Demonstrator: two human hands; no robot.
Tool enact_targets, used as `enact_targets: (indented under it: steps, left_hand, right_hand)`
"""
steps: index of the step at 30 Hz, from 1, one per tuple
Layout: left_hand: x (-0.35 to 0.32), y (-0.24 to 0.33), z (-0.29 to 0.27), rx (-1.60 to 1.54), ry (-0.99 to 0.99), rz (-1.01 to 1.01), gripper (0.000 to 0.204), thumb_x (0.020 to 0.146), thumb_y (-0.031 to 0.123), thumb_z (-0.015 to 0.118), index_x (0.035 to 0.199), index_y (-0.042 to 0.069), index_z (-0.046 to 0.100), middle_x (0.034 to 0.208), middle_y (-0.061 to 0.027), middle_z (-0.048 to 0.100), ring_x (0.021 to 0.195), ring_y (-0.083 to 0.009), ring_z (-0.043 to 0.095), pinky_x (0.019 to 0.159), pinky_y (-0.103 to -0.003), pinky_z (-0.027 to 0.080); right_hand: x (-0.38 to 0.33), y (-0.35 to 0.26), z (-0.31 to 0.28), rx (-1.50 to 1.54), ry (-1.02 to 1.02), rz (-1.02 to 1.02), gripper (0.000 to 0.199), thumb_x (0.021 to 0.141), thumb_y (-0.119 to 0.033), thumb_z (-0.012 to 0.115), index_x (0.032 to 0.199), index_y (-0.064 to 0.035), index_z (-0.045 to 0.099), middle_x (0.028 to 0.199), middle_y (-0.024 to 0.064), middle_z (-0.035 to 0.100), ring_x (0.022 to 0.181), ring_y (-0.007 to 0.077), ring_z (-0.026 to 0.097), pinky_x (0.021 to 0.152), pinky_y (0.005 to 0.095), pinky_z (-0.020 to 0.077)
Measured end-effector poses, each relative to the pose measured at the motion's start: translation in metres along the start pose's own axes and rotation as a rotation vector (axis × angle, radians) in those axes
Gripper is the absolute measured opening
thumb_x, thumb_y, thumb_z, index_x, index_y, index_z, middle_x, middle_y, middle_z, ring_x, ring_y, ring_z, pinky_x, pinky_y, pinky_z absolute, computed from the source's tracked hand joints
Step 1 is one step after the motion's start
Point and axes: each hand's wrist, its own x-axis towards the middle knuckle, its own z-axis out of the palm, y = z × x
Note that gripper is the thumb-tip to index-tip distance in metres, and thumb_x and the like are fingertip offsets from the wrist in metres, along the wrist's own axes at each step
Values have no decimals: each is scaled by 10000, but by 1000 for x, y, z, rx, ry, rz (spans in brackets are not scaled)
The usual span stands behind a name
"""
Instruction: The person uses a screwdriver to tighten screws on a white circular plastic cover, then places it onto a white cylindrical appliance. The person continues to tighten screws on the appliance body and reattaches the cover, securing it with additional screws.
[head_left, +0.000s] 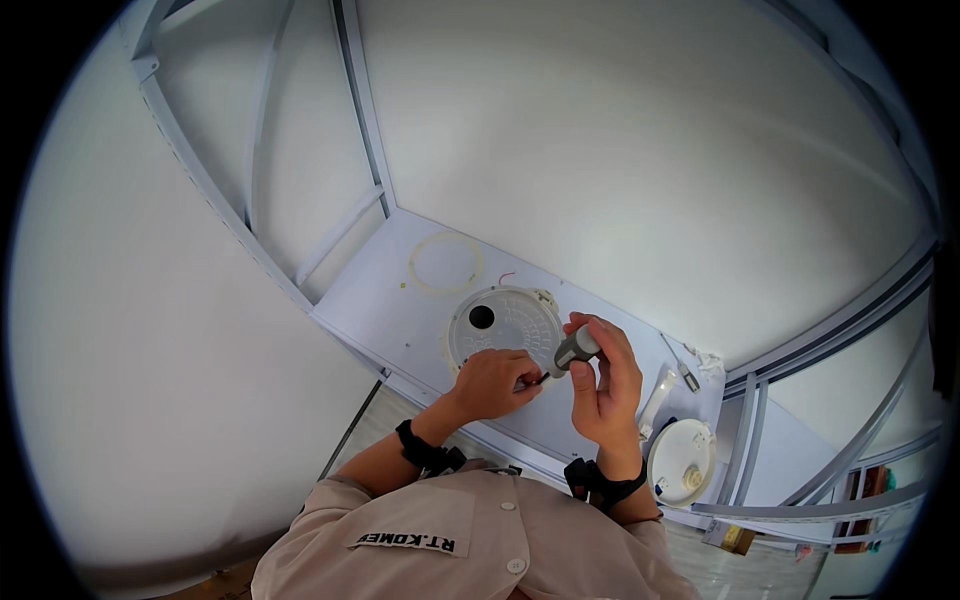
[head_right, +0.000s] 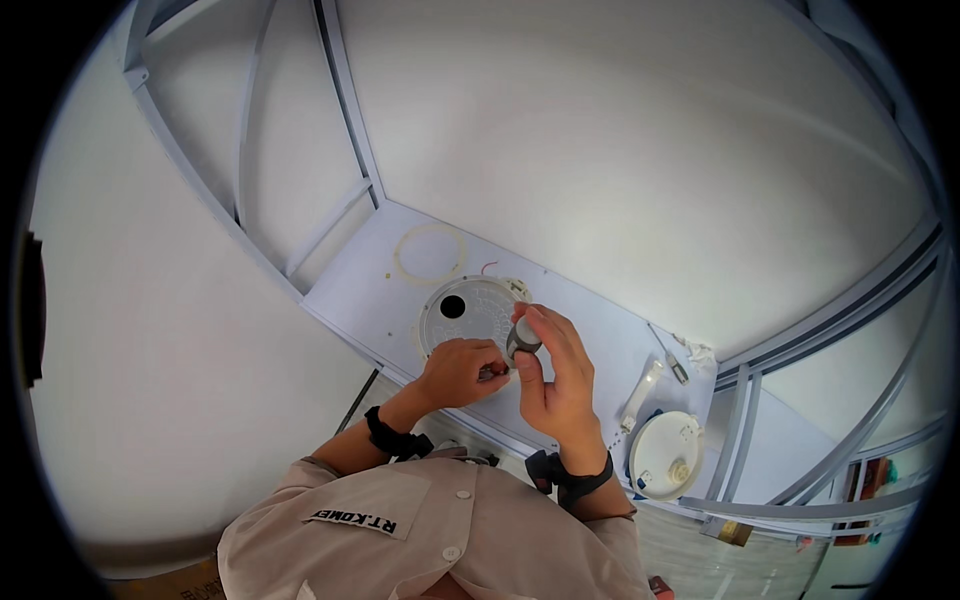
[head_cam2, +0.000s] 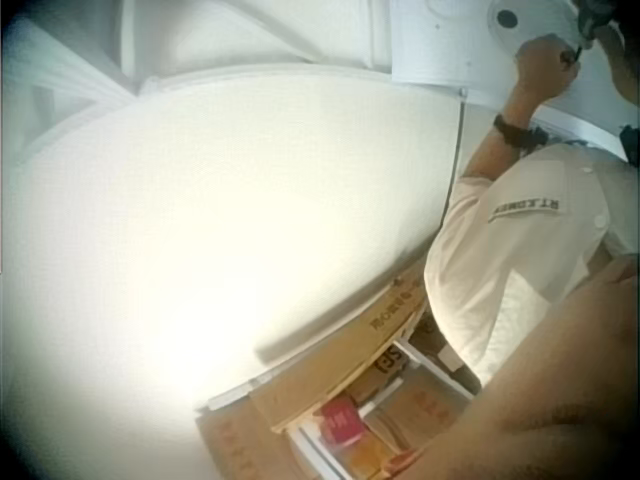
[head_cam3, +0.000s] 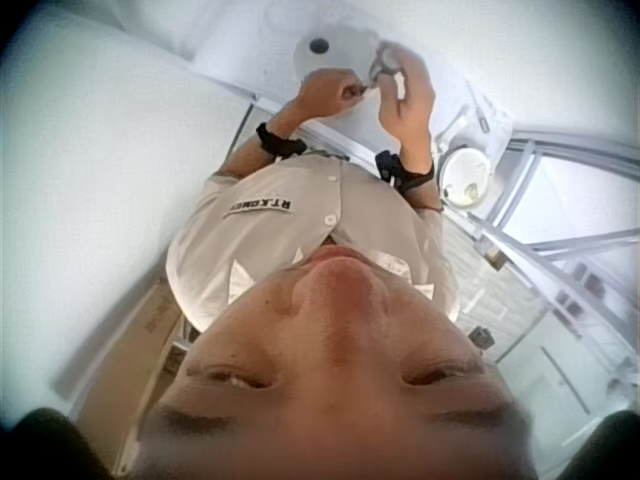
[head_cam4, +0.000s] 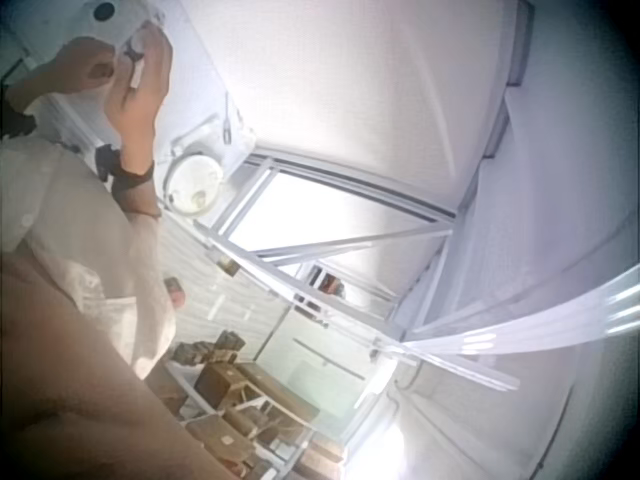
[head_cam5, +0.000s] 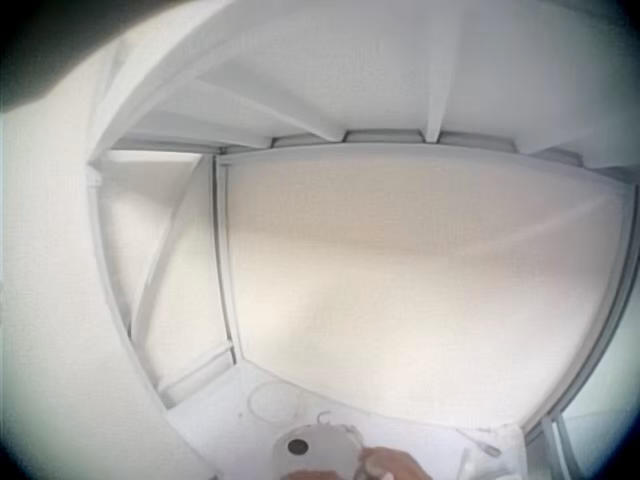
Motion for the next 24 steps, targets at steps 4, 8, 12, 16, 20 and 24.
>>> enact_targets:
  steps: [4,8,12,16,20,24]
  left_hand:
    - [-1,-3,0,-36,11,5,148,857,231,824,879,118,731,844,-17,728,758,-266,719,671,-402,548]
    - [-1,-3,0,-53,11,8,148,860,225,825,877,113,730,836,-21,728,741,-264,716,657,-401,546]
    - [-1,-2,0,-62,13,15,143,858,218,825,871,112,729,836,-24,729,730,-263,716,647,-401,546]
    - [-1,-4,0,-71,9,4,135,858,215,822,875,116,732,832,-25,730,731,-263,717,648,-401,547]
    - [-2,-11,3,-86,26,32,180,844,210,844,914,107,715,844,-46,739,704,-257,724,627,-378,547]
    - [-3,-10,1,-112,6,6,179,858,208,846,931,108,717,837,-44,742,689,-239,715,624,-362,543]
  right_hand:
    - [0,3,-1,-17,37,-22,440,1012,-18,659,1445,0,582,1336,254,695,1144,359,721,1005,432,565]
    - [0,6,-2,-12,80,-22,420,1029,-57,674,1434,9,581,1342,254,686,1145,346,719,1002,426,565]
    - [-5,10,-4,39,106,4,420,1044,-73,669,1443,13,568,1364,259,663,1155,345,714,1001,434,568]
    - [-7,11,-4,62,107,15,430,1055,-82,662,1457,19,548,1386,262,636,1175,348,705,1008,440,573]
    - [-8,12,-5,95,127,29,440,1065,-89,653,1471,29,528,1404,261,611,1218,353,685,1017,447,576]
    - [-11,14,-5,117,158,50,442,1073,-86,637,1478,37,513,1412,254,592,1267,362,657,1045,468,573]
